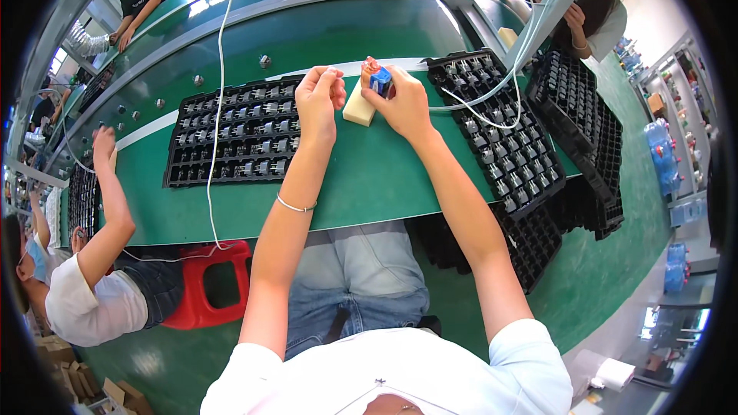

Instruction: Assembling small electronic components into a module on a production line.

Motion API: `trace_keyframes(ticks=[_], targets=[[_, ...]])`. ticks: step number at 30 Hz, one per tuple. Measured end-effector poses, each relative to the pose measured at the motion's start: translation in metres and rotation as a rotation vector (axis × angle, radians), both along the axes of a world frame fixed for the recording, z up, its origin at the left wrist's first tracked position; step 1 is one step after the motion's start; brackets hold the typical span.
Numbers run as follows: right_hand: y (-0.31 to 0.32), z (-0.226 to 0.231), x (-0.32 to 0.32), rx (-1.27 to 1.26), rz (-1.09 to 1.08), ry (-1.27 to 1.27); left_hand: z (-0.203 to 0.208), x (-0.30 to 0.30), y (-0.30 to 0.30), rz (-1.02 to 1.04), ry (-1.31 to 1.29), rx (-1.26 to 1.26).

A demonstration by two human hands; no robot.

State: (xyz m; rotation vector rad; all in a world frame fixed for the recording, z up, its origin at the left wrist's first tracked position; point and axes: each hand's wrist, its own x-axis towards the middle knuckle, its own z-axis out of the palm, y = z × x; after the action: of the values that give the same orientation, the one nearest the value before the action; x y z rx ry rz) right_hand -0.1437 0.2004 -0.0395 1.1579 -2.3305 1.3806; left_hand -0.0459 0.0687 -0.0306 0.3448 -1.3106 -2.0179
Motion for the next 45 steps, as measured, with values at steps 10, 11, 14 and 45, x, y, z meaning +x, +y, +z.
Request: trace_keyframes(ticks=[10,11,14,45], targets=[[-0.006,-0.005,-0.002,0.065,-0.028,0.158,-0.003,0.001,0.000,0.032,0.024,0.043],[-0.006,-0.005,-0.005,0.031,-0.039,0.189,0.000,0.002,-0.001,0.028,0.027,0.045],[-0.002,-0.006,-0.009,0.006,-0.053,0.216,0.012,0.025,-0.013,0.140,0.032,-0.082],[-0.001,0.001,-0.002,0.052,-0.027,0.076,0.016,0.198,-0.099,0.253,-1.236,-1.449]])
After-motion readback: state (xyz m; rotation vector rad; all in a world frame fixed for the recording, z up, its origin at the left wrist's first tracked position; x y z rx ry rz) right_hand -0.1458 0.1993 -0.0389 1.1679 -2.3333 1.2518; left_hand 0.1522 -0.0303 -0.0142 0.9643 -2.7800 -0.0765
